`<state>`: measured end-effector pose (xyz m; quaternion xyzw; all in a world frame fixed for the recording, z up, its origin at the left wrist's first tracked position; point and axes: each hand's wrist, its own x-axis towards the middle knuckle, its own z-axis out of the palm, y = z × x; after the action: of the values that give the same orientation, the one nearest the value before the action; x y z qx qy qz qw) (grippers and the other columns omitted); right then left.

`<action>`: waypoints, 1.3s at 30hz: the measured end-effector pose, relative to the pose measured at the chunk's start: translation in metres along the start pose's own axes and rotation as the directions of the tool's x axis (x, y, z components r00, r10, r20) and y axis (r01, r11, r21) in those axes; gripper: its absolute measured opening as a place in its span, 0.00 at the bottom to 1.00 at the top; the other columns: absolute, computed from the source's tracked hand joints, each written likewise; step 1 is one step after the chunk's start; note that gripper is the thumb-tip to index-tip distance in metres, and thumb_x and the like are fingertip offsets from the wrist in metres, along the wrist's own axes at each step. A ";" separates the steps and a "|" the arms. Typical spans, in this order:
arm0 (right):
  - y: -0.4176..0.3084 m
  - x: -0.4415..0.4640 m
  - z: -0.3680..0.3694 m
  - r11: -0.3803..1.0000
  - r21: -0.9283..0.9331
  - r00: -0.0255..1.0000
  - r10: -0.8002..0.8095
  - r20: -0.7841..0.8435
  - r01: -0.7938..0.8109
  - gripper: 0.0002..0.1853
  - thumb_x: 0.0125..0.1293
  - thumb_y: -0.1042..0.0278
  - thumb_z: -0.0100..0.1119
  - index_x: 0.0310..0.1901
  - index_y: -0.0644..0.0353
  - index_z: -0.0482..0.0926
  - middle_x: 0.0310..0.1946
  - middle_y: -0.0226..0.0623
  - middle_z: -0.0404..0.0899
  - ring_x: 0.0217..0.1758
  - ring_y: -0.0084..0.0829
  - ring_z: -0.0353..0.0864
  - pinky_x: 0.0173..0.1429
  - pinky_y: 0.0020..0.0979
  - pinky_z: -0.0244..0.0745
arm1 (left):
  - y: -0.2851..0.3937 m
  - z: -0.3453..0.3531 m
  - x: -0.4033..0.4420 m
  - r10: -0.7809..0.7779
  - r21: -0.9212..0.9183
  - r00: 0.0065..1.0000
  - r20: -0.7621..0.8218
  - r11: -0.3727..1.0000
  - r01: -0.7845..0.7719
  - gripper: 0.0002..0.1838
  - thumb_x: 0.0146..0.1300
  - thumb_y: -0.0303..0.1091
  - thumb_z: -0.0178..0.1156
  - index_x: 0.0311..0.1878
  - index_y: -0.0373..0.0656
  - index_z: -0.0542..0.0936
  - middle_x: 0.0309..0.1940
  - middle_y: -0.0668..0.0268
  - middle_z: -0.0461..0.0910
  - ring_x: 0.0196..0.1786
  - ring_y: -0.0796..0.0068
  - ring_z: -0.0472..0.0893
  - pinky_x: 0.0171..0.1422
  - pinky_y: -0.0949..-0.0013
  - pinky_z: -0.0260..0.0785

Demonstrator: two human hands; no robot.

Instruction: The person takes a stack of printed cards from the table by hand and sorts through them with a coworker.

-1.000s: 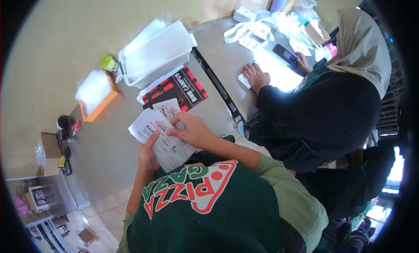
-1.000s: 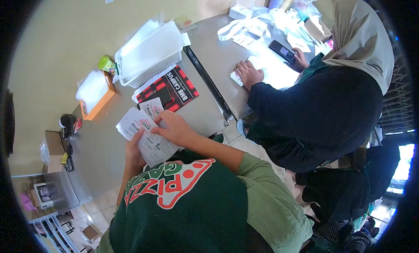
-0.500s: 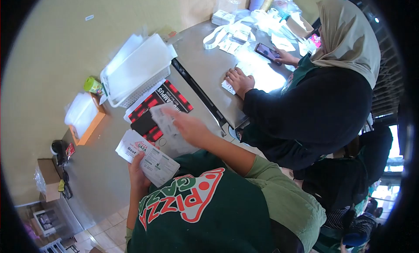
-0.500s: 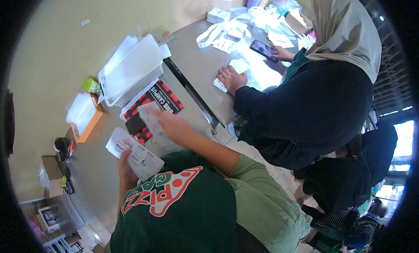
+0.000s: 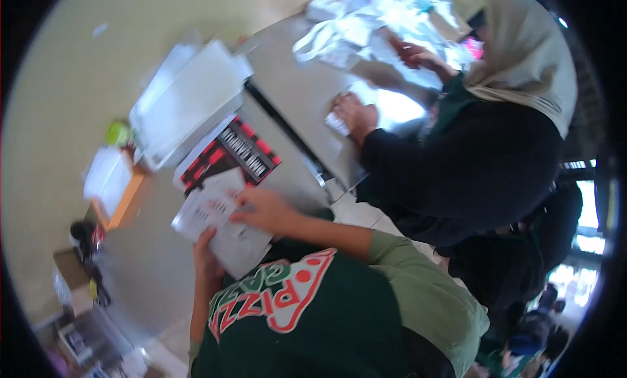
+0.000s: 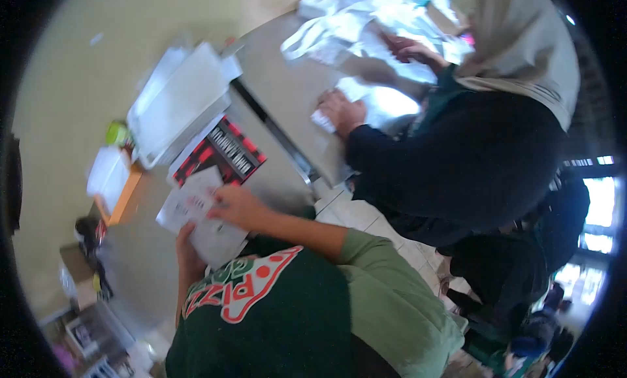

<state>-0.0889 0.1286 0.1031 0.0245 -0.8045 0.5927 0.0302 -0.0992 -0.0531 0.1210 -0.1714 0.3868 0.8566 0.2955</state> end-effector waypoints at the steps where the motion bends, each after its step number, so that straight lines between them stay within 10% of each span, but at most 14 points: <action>1: 0.004 0.001 -0.001 1.000 0.014 0.999 -0.011 -0.045 0.012 0.17 0.51 0.57 0.66 0.32 0.63 0.76 0.32 0.43 0.77 0.35 0.38 0.77 0.40 0.34 0.69 | -0.003 -0.008 0.005 -0.025 -0.012 0.999 -0.026 1.000 0.025 0.27 0.54 0.29 0.55 0.58 0.34 0.64 0.50 0.51 0.73 0.50 0.55 0.76 0.55 0.54 0.70; 9: 0.002 0.010 -0.018 0.983 0.090 0.986 0.162 -0.033 -0.158 0.11 0.53 0.63 0.65 0.31 0.62 0.78 0.20 0.29 0.74 0.23 0.16 0.67 0.29 0.23 0.63 | 0.002 0.005 0.006 -0.008 0.059 0.997 -0.080 0.998 0.013 0.24 0.55 0.28 0.55 0.55 0.33 0.67 0.47 0.52 0.76 0.47 0.55 0.78 0.53 0.55 0.72; 18: 0.000 0.014 -0.044 0.986 0.157 0.991 0.071 -0.112 -0.053 0.17 0.58 0.78 0.51 0.51 0.61 0.73 0.46 0.44 0.75 0.48 0.31 0.76 0.52 0.29 0.69 | 0.013 0.002 -0.009 -0.007 0.027 1.000 -0.022 1.000 0.007 0.22 0.56 0.28 0.56 0.55 0.33 0.67 0.46 0.52 0.76 0.47 0.57 0.79 0.51 0.55 0.73; 20: -0.007 0.007 -0.043 0.989 -0.096 0.990 -0.109 0.085 0.117 0.15 0.59 0.77 0.51 0.48 0.62 0.75 0.44 0.45 0.75 0.49 0.34 0.76 0.53 0.30 0.68 | 0.009 0.000 -0.008 -0.001 0.032 1.000 -0.001 0.999 0.001 0.22 0.56 0.28 0.57 0.55 0.33 0.68 0.46 0.53 0.76 0.47 0.57 0.79 0.51 0.56 0.73; 30: -0.028 -0.007 0.004 0.977 0.042 0.974 0.206 0.096 -0.211 0.15 0.53 0.69 0.65 0.39 0.66 0.75 0.35 0.42 0.78 0.35 0.30 0.76 0.41 0.30 0.71 | 0.007 -0.011 -0.020 -0.057 -0.159 0.993 0.102 0.985 0.073 0.24 0.57 0.29 0.53 0.58 0.32 0.65 0.48 0.51 0.75 0.50 0.55 0.77 0.56 0.53 0.69; 35: -0.039 0.000 -0.006 0.980 0.194 0.976 0.090 -0.200 -0.051 0.12 0.57 0.77 0.56 0.43 0.65 0.74 0.43 0.45 0.76 0.46 0.29 0.75 0.48 0.30 0.70 | 0.013 -0.004 -0.034 0.044 -0.017 0.994 0.100 0.999 -0.043 0.25 0.57 0.30 0.50 0.58 0.33 0.64 0.48 0.50 0.74 0.51 0.54 0.76 0.56 0.53 0.69; 39: -0.026 -0.002 -0.013 0.989 -0.072 0.991 -0.131 0.006 0.131 0.12 0.60 0.79 0.49 0.46 0.63 0.74 0.45 0.46 0.75 0.50 0.40 0.74 0.53 0.33 0.68 | 0.015 -0.002 -0.042 0.099 0.015 0.990 0.101 0.995 -0.101 0.24 0.57 0.28 0.54 0.58 0.32 0.65 0.47 0.52 0.76 0.49 0.57 0.77 0.54 0.56 0.70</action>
<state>-0.0850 0.1336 0.1314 0.0768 -0.8220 0.5601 0.0692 -0.0763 -0.0788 0.1502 -0.1057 0.3882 0.8739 0.2729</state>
